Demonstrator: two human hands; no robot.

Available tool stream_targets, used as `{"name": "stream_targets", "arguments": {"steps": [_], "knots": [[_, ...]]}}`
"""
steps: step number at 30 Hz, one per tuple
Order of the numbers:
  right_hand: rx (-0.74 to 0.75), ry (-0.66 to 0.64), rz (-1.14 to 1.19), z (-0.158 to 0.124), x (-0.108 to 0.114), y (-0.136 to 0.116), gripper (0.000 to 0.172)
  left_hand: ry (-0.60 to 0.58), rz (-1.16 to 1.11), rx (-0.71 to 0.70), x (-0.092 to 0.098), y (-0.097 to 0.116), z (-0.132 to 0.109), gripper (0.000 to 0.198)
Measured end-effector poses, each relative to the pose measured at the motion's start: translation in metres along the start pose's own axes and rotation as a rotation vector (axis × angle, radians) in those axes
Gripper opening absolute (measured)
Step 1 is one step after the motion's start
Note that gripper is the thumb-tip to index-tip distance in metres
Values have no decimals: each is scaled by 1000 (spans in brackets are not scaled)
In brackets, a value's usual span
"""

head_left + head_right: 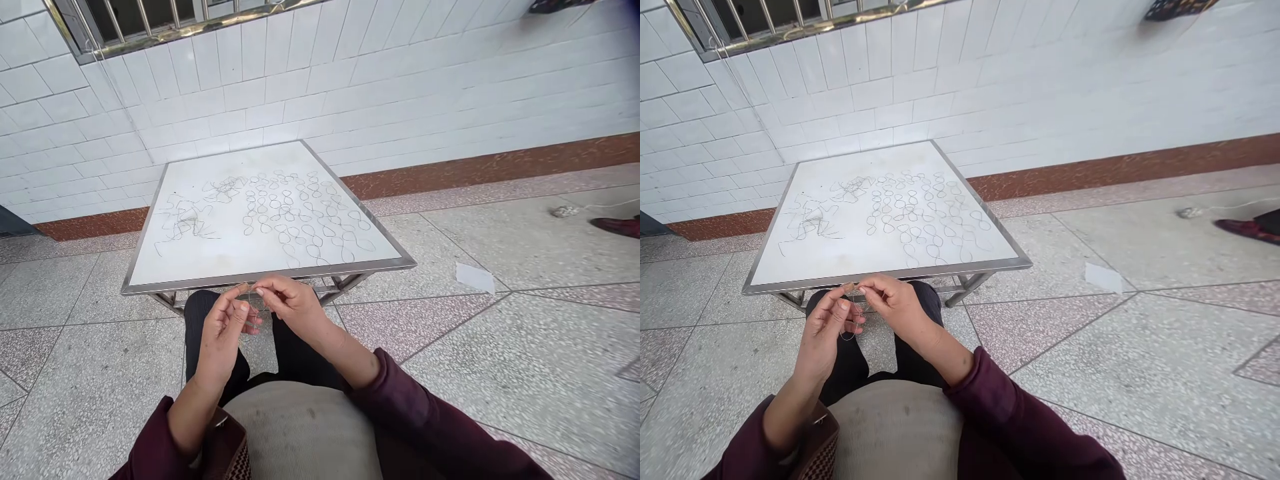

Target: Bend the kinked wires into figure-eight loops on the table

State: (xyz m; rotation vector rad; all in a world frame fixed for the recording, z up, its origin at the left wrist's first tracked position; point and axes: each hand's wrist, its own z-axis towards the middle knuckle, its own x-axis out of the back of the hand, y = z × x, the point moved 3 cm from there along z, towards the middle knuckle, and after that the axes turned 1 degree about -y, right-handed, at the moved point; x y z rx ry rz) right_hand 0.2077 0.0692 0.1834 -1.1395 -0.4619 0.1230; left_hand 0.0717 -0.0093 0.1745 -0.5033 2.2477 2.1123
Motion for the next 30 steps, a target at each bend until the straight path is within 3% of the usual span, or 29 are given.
{"name": "stream_targets", "arguments": {"steps": [7, 13, 17, 23, 30], "knots": [[-83, -21, 83, 1, 0, 3, 15, 17, -61, 88, 8, -7, 2, 48], [-148, -52, 175, 2, -2, 9, 16, 12, -208, 248, 7, -14, 3, 49], [-197, -70, 232, 2, -3, 12, 17, -50, -271, 340, 4, -18, 2, 44], [-144, -69, 348, 3, -3, 6, 14, -166, -443, 460, -2, -27, -1, 34], [11, -89, 403, 2, -2, 10, 14, -124, -520, 464, -1, -26, -1, 37]]}}
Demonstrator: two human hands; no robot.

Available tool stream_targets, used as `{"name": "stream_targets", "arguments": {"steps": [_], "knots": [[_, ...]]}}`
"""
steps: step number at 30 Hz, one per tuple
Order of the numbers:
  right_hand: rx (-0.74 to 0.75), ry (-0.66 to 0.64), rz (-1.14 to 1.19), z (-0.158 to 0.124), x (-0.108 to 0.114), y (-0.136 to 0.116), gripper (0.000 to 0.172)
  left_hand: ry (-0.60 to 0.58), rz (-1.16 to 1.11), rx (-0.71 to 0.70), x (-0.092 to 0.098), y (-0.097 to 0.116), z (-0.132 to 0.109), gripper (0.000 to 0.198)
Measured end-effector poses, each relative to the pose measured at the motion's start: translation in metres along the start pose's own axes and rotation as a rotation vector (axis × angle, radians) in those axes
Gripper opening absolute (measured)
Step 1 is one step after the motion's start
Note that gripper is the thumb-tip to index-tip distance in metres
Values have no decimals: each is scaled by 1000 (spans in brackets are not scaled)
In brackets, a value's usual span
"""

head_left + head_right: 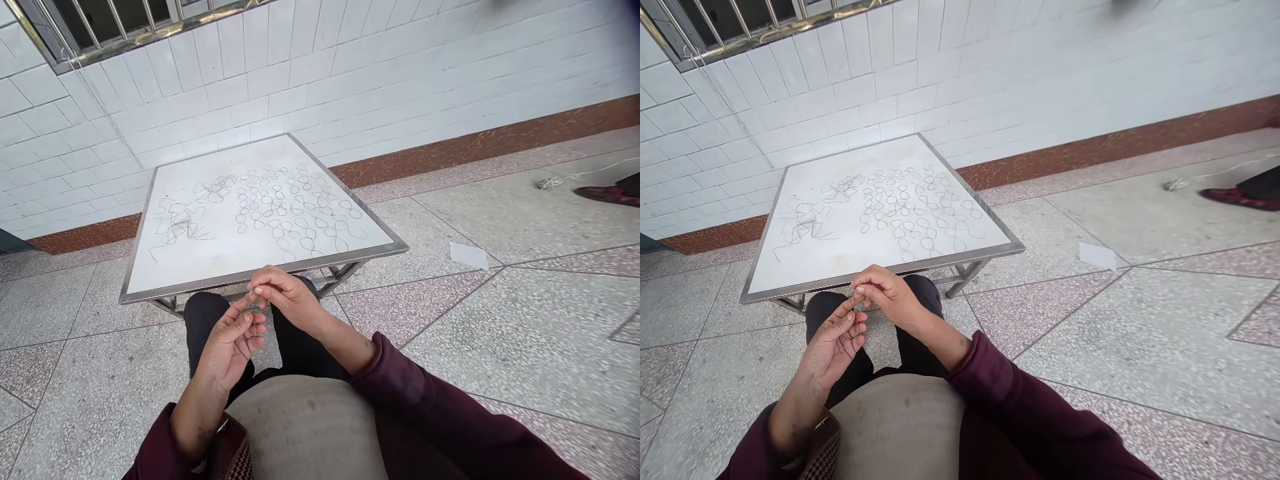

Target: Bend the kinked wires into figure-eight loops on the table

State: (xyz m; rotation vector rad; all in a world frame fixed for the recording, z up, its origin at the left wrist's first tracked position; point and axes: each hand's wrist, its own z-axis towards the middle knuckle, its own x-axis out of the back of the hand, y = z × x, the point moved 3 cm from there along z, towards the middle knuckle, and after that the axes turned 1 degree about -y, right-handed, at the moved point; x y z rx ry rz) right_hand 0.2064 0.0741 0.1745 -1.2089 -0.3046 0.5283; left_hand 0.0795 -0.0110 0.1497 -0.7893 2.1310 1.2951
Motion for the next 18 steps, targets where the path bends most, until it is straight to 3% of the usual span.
{"name": "stream_targets", "arguments": {"steps": [5, 9, 13, 15, 18], "knots": [[125, -61, 56, 1, 1, -1, 11, 17, -38, -25, 3, 1, 0, 34], [98, -89, 111, 2, 2, 1, 14, -2, -43, -29, 3, 1, 0, 34], [65, -106, 115, 1, 3, 6, 16, 62, -12, -56, 4, 0, 0, 39], [29, -95, 115, -1, 4, 10, 17, 96, 39, -112, 4, 1, 0, 44], [-105, -28, 194, -4, 5, 16, 29, 161, 214, -317, 4, 7, -2, 45]]}}
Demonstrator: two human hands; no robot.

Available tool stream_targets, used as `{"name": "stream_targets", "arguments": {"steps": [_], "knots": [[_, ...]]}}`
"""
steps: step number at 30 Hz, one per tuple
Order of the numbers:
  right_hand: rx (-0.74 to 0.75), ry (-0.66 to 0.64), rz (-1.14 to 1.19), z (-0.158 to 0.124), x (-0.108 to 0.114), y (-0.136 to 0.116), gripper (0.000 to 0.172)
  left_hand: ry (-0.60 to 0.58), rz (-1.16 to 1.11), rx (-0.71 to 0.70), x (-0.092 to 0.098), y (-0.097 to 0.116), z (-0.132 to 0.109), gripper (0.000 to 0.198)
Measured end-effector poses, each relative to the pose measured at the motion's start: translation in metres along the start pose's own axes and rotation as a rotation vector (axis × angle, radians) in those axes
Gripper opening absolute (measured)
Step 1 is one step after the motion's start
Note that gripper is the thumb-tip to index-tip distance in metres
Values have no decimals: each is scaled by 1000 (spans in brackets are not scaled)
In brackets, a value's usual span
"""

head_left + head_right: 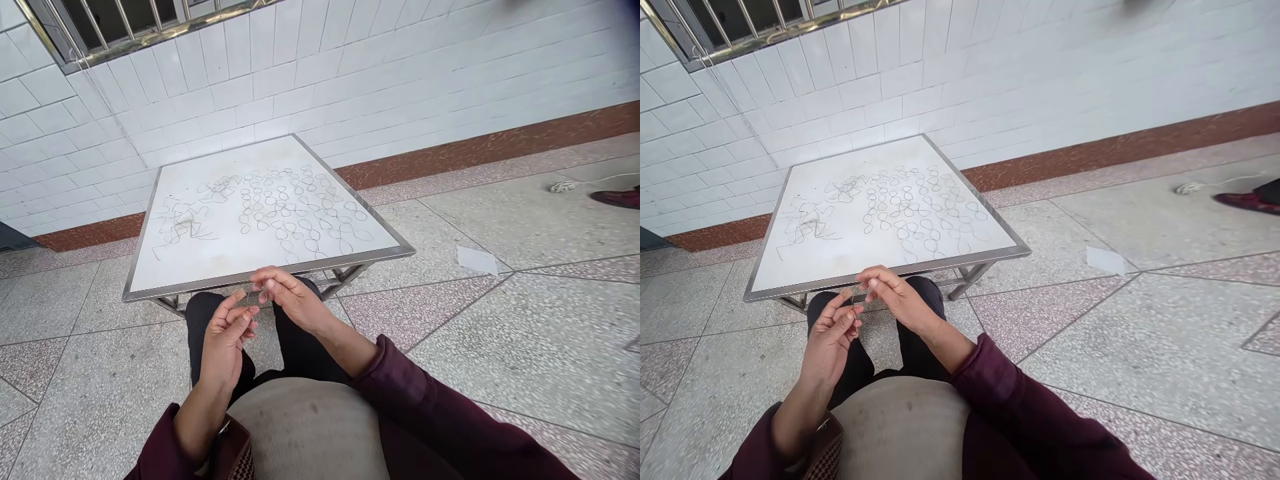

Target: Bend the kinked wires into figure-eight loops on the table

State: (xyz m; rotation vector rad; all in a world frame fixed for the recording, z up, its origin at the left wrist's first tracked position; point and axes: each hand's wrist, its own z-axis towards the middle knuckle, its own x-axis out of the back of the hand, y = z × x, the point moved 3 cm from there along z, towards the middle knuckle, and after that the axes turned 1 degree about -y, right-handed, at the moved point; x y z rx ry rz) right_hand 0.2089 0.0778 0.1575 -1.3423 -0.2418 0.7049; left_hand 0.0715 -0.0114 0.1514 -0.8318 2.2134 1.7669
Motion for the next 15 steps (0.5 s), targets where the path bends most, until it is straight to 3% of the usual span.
{"name": "stream_targets", "arguments": {"steps": [3, 6, 15], "knots": [[-164, 8, 113, -4, -2, 4, 42, 21, 241, -233, 1, 7, -3, 43], [-242, -57, 102, -7, -7, 4, 36, 21, 423, -337, 1, 9, -5, 42], [-251, -53, 6, -4, -9, 3, 26, -45, 422, -289, -1, 8, -4, 47]]}}
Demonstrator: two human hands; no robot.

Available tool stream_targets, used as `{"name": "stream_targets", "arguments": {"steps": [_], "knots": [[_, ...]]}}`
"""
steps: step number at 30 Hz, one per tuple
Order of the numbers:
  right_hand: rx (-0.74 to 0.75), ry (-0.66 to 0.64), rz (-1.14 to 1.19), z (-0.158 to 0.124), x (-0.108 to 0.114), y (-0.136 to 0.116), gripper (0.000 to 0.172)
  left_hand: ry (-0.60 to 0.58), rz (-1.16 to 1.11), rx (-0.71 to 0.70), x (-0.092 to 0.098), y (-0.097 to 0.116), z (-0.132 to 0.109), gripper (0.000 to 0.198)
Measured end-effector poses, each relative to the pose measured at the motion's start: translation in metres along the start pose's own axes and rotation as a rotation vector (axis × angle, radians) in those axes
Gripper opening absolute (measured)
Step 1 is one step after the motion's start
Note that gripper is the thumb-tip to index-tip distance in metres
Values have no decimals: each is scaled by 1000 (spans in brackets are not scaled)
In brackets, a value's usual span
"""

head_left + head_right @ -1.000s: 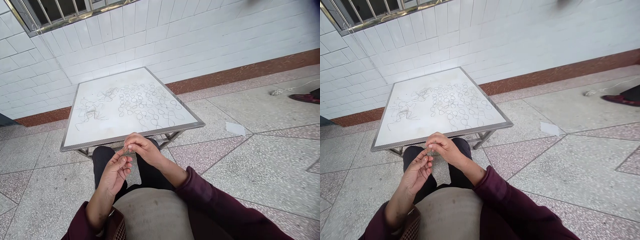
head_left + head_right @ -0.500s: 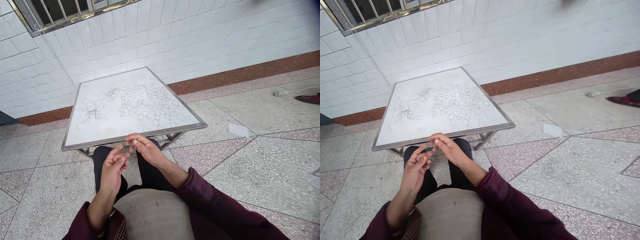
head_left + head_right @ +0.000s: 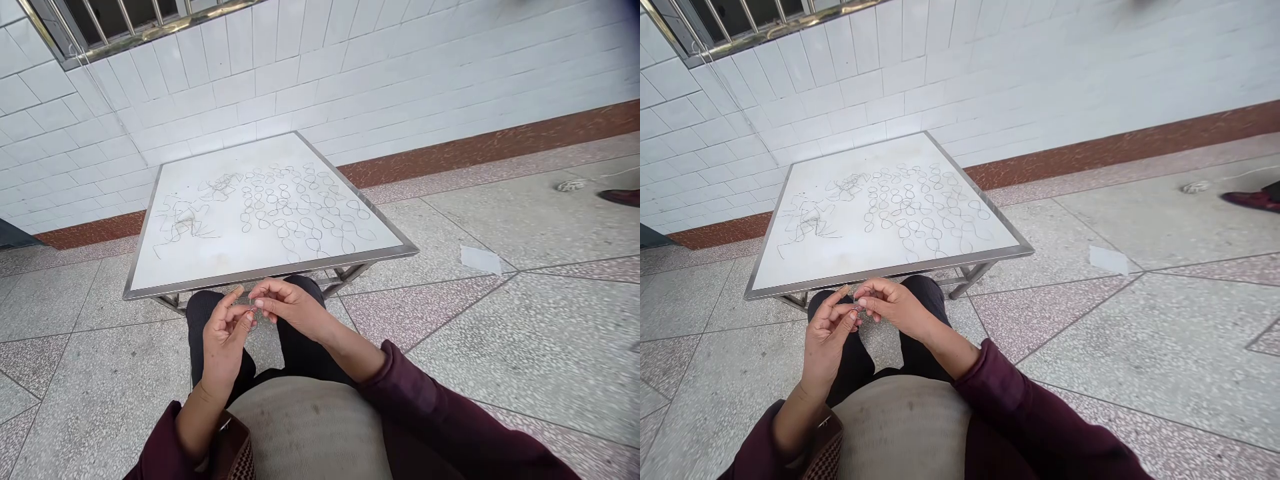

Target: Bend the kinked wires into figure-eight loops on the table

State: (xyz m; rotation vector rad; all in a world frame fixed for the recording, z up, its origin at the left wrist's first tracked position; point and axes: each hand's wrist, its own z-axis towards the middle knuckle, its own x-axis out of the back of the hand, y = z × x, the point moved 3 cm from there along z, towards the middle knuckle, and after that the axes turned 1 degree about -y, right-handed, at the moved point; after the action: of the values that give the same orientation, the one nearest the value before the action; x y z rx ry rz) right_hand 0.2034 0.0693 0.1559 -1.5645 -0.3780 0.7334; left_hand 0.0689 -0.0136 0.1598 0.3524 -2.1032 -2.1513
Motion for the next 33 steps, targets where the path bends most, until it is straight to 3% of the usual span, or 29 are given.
{"name": "stream_targets", "arguments": {"steps": [19, 33], "knots": [[30, -86, -206, 1, -2, -7, 21, -54, 24, 77, 3, -5, 0, 51], [1, 4, -149, 4, 1, -1, 32, -3, 58, 114, 4, -4, -2, 61]]}}
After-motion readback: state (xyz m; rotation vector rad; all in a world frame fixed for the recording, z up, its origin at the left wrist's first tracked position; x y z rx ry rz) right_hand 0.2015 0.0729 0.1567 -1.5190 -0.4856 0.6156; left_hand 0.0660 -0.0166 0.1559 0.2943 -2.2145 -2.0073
